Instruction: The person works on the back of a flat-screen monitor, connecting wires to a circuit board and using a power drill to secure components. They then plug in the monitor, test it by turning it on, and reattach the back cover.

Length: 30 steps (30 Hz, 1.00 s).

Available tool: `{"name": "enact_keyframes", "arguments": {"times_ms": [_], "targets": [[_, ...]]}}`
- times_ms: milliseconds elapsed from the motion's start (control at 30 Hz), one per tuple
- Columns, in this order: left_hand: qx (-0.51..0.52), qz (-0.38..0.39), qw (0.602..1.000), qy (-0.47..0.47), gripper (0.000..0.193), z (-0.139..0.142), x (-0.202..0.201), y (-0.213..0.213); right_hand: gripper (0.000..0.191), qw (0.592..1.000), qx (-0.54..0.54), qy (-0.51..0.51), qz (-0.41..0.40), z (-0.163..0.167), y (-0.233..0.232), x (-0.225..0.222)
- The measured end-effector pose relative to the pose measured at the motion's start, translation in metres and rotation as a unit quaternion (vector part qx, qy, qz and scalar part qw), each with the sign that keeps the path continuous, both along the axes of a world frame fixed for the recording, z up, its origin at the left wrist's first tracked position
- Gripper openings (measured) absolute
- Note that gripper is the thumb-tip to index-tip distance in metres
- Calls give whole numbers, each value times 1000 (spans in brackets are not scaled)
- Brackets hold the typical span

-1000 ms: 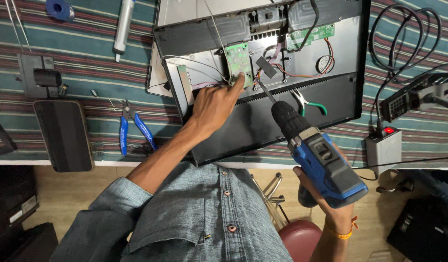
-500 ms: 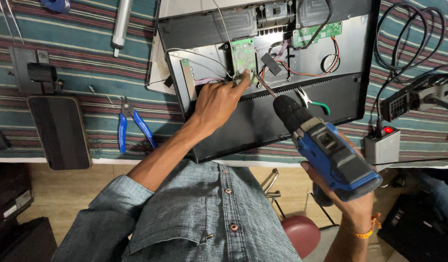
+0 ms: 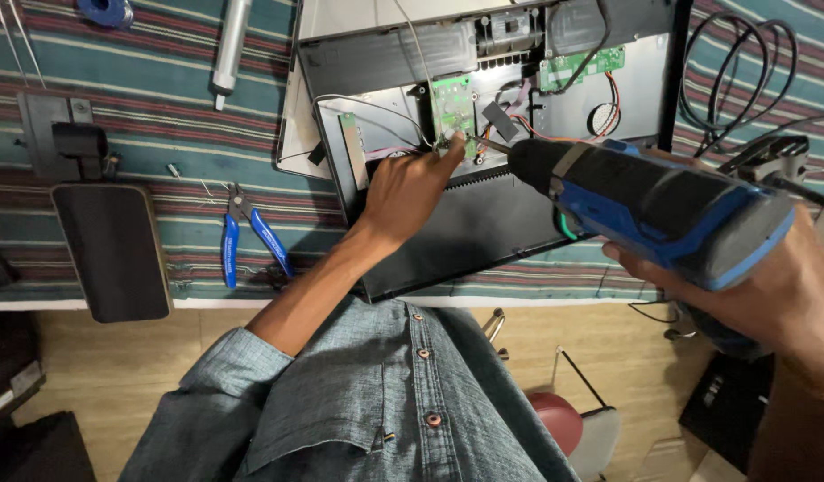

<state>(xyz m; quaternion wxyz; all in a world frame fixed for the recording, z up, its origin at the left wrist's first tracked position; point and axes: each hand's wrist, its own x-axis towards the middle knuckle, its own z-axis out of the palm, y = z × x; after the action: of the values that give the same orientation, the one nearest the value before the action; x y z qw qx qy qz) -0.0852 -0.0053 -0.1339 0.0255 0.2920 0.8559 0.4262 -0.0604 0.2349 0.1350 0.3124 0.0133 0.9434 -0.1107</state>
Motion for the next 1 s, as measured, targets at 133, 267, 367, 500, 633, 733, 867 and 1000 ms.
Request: {"name": "enact_keyframes", "arguments": {"times_ms": [133, 267, 367, 500, 633, 733, 867, 1000], "targets": [[-21, -18, 1000, -15, 54, -6, -5, -3, 70, 992, -38, 61, 107, -5, -13, -17], [-32, -26, 999, -31, 52, -9, -4, -7, 82, 1000, 4, -16, -22, -6, -23, -22], [-41, -25, 998, -38, 53, -9, -1, -10, 82, 998, 40, 15, 56, -8, -28, -23], [-43, -18, 999, -21, 50, -12, 5, -11, 85, 998, 51, -18, 37, -5, -34, -24], [-44, -12, 999, -9, 52, -17, 10, -11, 83, 998, -7, -35, -45, -3, -41, -23], [-54, -17, 998, -19, 50, -15, 13, -12, 88, 994, 82, -75, -12, -3, -43, -21], [-22, -9, 1000, -2, 43, -2, 20, -18, 91, 995, 53, -6, 88, 0, -44, -7], [69, 28, 997, -17, 34, 14, 29, -27, 100, 986, 145, -20, 79, 6, -50, 18]]}}
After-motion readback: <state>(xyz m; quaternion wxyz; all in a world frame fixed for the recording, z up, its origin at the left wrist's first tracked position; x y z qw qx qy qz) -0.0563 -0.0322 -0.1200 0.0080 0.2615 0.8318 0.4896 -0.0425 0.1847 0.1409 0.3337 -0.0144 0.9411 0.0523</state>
